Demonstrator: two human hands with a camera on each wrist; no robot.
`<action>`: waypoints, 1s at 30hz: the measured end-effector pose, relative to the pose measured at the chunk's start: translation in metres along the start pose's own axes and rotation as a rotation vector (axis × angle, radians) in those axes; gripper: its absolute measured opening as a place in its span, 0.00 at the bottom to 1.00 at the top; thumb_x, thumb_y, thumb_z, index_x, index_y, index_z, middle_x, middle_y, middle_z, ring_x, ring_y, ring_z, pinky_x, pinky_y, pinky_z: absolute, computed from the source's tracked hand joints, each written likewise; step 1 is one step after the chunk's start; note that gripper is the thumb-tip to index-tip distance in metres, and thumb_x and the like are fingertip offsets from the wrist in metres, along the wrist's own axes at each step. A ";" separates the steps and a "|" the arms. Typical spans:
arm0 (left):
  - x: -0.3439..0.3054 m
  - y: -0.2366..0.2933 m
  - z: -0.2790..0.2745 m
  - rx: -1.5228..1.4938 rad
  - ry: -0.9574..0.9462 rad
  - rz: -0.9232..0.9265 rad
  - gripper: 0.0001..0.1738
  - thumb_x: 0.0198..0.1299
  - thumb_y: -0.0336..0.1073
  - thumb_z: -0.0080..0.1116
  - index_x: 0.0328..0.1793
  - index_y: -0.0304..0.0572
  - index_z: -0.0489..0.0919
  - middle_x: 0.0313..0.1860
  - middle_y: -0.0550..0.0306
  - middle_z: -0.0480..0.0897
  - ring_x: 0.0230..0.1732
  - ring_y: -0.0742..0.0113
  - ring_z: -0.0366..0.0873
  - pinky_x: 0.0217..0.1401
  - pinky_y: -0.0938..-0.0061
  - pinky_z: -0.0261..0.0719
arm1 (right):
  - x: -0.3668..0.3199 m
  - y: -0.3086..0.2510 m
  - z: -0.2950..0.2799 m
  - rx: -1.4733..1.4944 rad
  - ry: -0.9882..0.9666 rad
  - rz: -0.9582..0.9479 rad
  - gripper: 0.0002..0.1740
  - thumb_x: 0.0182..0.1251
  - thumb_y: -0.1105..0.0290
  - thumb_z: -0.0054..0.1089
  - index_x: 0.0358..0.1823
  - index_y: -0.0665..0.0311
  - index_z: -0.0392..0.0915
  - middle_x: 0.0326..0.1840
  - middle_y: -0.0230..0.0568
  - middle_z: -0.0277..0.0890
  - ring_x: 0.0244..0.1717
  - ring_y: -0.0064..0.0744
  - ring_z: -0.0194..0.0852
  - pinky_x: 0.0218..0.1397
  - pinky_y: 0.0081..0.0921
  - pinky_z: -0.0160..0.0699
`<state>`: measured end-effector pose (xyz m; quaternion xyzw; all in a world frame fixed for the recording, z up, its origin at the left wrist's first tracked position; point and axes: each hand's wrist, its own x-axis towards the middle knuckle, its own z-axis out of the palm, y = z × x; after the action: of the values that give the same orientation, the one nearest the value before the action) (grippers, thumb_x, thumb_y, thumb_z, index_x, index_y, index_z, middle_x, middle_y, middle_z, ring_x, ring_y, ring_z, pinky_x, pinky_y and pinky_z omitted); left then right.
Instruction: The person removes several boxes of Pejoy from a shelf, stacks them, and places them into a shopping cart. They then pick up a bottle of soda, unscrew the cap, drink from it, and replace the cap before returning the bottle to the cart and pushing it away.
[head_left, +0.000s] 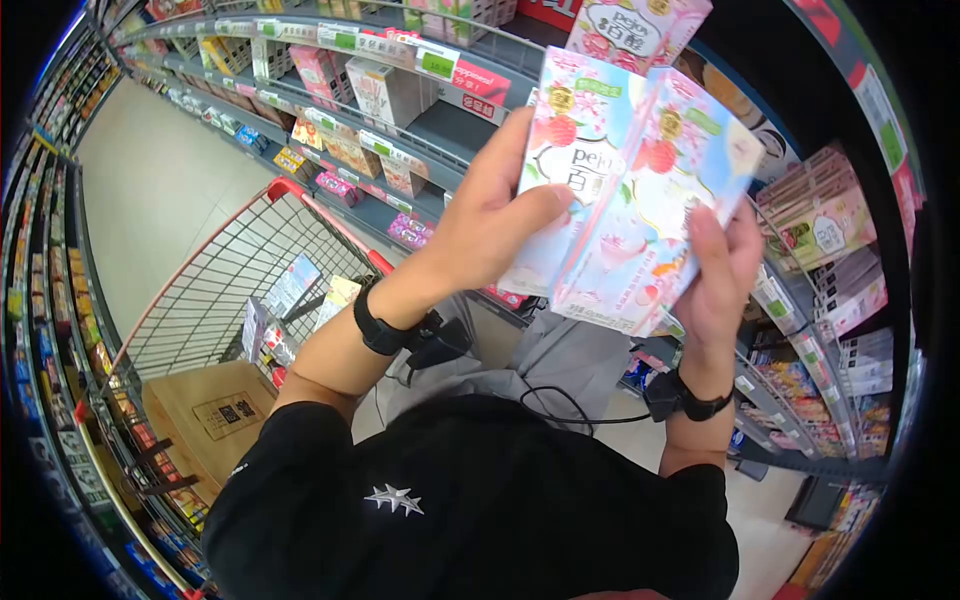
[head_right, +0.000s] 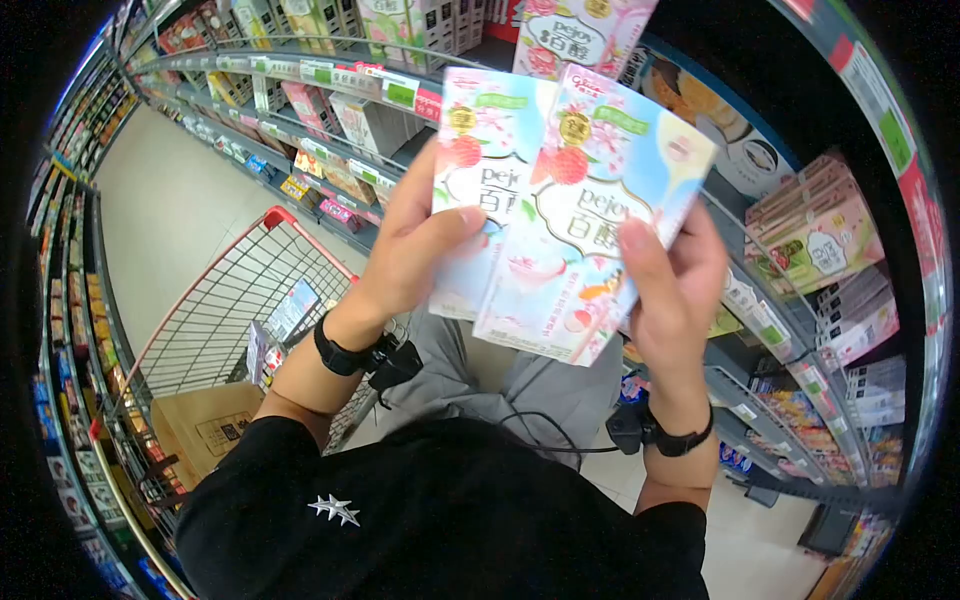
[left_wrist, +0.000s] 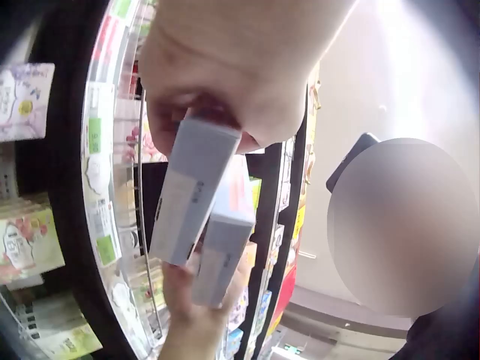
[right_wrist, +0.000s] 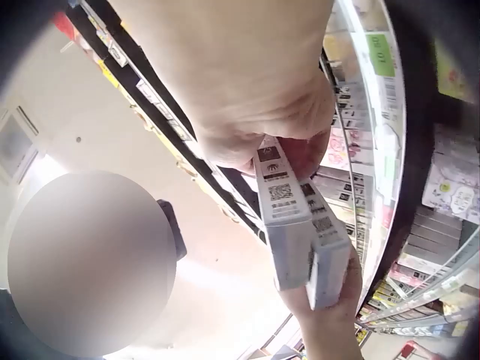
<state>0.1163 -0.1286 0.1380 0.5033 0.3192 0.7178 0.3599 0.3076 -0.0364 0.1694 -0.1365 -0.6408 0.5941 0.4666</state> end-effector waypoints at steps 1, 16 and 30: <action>0.003 -0.006 0.006 -0.054 -0.014 -0.009 0.28 0.65 0.30 0.52 0.70 0.31 0.61 0.60 0.53 0.73 0.60 0.73 0.69 0.64 0.73 0.68 | 0.001 0.007 0.003 0.042 0.051 0.035 0.24 0.68 0.69 0.61 0.59 0.78 0.68 0.52 0.47 0.79 0.48 0.25 0.78 0.54 0.23 0.76; 0.012 -0.017 0.013 0.238 -0.109 0.055 0.46 0.59 0.42 0.64 0.75 0.31 0.50 0.61 0.44 0.71 0.61 0.63 0.71 0.64 0.67 0.69 | 0.002 0.028 -0.001 -0.086 -0.042 0.105 0.33 0.69 0.56 0.60 0.65 0.72 0.61 0.58 0.44 0.72 0.57 0.26 0.72 0.61 0.27 0.70; 0.011 -0.010 -0.029 0.354 0.011 0.133 0.18 0.66 0.43 0.57 0.51 0.35 0.75 0.38 0.57 0.81 0.40 0.75 0.77 0.45 0.77 0.75 | -0.015 0.061 0.028 0.097 -0.239 0.398 0.43 0.71 0.45 0.53 0.72 0.71 0.52 0.63 0.50 0.70 0.60 0.36 0.76 0.61 0.32 0.78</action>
<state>0.0883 -0.1165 0.1274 0.5749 0.4085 0.6753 0.2159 0.2708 -0.0495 0.1132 -0.1661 -0.6226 0.7164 0.2674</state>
